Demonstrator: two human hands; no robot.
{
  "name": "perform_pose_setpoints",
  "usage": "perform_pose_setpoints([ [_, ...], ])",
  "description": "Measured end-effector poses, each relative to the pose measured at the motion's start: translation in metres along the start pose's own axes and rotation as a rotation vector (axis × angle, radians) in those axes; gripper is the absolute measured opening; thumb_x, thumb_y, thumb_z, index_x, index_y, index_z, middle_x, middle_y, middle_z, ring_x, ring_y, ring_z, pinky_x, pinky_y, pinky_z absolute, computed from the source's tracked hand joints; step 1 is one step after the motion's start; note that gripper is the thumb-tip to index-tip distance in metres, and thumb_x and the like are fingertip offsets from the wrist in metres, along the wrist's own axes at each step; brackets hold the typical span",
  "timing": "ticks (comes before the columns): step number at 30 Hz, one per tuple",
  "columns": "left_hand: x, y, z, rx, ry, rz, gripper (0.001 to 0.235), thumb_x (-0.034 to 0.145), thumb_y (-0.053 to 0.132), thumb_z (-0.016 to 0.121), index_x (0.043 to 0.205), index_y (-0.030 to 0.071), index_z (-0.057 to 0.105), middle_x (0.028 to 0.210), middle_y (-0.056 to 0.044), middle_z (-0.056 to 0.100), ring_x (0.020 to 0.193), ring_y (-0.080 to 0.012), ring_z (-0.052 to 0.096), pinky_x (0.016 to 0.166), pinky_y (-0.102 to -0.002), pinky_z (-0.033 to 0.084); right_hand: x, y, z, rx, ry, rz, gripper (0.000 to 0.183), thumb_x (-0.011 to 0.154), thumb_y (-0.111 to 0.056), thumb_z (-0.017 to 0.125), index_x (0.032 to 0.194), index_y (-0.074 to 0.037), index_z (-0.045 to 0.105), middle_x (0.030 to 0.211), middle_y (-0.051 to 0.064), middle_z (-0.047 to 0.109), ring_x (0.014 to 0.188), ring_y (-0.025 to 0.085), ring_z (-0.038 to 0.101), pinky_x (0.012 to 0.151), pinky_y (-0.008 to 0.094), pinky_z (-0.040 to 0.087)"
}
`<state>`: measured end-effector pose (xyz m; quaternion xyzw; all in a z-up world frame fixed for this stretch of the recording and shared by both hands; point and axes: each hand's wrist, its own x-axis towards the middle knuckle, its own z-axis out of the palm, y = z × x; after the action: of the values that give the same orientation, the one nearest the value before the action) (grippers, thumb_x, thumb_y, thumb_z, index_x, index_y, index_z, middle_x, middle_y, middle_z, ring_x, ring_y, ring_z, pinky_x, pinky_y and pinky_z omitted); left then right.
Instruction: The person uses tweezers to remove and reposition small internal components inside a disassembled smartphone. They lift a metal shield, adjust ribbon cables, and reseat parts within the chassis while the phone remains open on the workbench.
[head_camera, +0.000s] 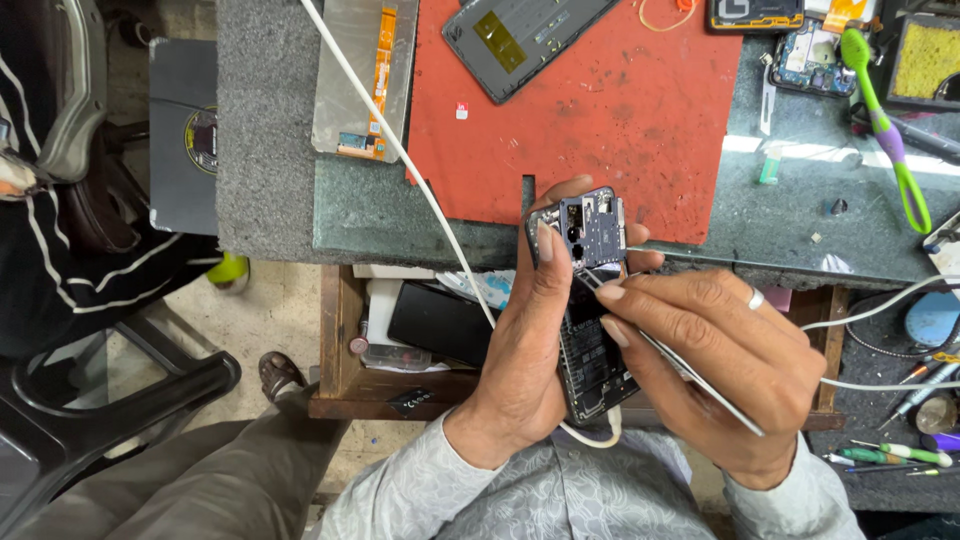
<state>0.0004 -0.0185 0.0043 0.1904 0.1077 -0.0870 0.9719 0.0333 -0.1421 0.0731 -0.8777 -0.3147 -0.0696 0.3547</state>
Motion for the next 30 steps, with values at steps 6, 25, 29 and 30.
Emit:
perform_pose_setpoints([
  [6, 0.003, -0.002, 0.003, 0.012, 0.057, 0.041, 0.056, 0.109, 0.05, 0.039, 0.155, 0.018, 0.033, 0.128, -0.012, 0.054, 0.121, -0.0222, 0.058, 0.107, -0.042, 0.053, -0.007, -0.001, 0.004, -0.076, 0.005, -0.081, 0.032, 0.077, 0.006, 0.082, 0.107, 0.004, 0.072, 0.099, 0.017, 0.072, 0.088, 0.028, 0.073, 0.076, 0.036, 0.058],
  [25, 0.006, 0.004, 0.0, -0.147, 0.206, -0.041, 0.054, 0.1, 0.052, 0.037, 0.141, 0.02, 0.048, 0.118, -0.01, 0.063, 0.108, -0.0222, 0.064, 0.096, -0.044, 0.059, 0.028, -0.005, -0.066, -0.217, 0.154, 0.243, 0.026, 0.085, 0.003, 0.068, 0.108, -0.003, 0.077, 0.083, 0.009, 0.07, 0.07, 0.016, 0.065, 0.063, 0.029, 0.052],
  [29, 0.012, 0.001, 0.005, -0.156, 0.325, 0.009, 0.054, 0.097, 0.055, 0.041, 0.139, 0.023, 0.052, 0.108, -0.013, 0.064, 0.099, -0.0237, 0.065, 0.086, -0.046, 0.059, 0.086, 0.075, -0.134, -0.342, 0.306, -0.033, 0.018, 0.102, -0.002, 0.057, 0.119, 0.004, 0.062, 0.089, 0.01, 0.072, 0.074, 0.011, 0.069, 0.067, 0.025, 0.052],
  [30, 0.013, 0.002, 0.004, -0.145, 0.369, -0.018, 0.055, 0.095, 0.057, 0.041, 0.138, 0.025, 0.053, 0.107, -0.013, 0.065, 0.098, -0.0236, 0.066, 0.085, -0.046, 0.059, 0.1, 0.099, -0.148, -0.438, 0.356, -0.054, 0.013, 0.109, -0.004, 0.054, 0.113, 0.003, 0.064, 0.09, 0.01, 0.073, 0.076, 0.011, 0.07, 0.068, 0.024, 0.051],
])
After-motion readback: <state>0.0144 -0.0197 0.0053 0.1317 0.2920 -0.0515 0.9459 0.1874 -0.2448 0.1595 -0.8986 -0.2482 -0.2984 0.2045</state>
